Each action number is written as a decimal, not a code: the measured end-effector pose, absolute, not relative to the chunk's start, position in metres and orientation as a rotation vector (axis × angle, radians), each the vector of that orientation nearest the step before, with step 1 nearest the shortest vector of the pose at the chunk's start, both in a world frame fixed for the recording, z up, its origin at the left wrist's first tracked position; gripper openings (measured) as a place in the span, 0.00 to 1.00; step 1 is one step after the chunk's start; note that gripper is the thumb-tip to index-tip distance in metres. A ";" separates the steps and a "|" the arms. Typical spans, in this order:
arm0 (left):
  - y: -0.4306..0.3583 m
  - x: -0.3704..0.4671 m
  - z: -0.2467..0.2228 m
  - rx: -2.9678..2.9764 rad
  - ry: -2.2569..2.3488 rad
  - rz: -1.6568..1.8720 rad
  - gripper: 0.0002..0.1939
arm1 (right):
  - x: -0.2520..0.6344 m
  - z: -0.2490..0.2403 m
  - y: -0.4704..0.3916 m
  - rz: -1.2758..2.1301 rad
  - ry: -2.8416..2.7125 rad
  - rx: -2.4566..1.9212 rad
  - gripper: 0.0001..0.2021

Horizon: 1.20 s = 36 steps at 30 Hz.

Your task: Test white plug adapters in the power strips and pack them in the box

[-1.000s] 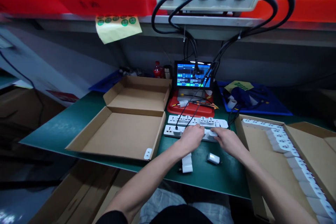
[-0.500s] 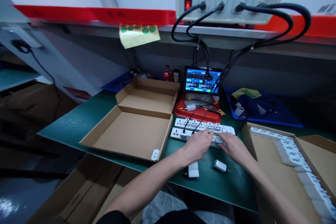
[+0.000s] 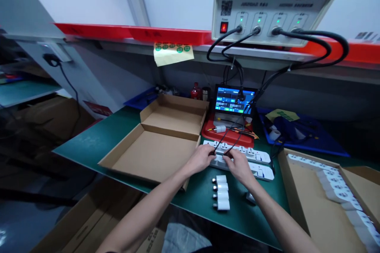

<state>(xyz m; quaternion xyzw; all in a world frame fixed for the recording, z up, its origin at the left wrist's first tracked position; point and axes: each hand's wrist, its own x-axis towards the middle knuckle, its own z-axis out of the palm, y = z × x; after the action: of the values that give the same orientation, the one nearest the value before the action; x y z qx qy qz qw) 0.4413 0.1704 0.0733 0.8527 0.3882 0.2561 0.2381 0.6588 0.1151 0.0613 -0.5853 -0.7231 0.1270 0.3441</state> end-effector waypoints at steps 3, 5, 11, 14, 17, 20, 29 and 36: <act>0.169 0.438 0.074 2.339 1.052 0.728 0.06 | 0.686 0.077 0.105 0.411 -1.774 -1.524 0.08; 0.165 0.439 0.079 2.315 1.040 0.823 0.06 | 0.716 0.089 0.095 0.476 -1.756 -1.574 0.10; 0.147 0.482 0.094 2.193 0.868 0.796 0.09 | 0.785 0.097 0.063 0.525 -1.809 -1.754 0.14; 0.143 0.517 0.093 2.169 0.864 0.717 0.08 | 0.788 0.090 0.058 0.581 -1.791 -1.753 0.14; 0.144 0.542 0.088 2.223 0.889 0.628 0.08 | 0.782 0.085 0.059 0.597 -1.783 -1.726 0.15; 0.147 0.554 0.086 2.297 0.920 0.541 0.09 | 0.779 0.083 0.060 0.563 -1.781 -1.728 0.14; 0.142 0.558 0.083 2.568 0.924 0.401 0.08 | 0.771 0.068 0.055 0.286 -1.923 -1.760 0.10; 0.137 0.539 0.085 2.722 0.898 0.419 0.09 | 0.778 0.081 0.047 0.074 -1.987 -1.824 0.15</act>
<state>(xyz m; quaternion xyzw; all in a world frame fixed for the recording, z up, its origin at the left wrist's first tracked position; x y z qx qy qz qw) 0.5391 0.1368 0.0848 0.9327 0.3075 0.1437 0.1220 0.7782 0.0466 0.0812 -0.6596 -0.7182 0.0266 0.2198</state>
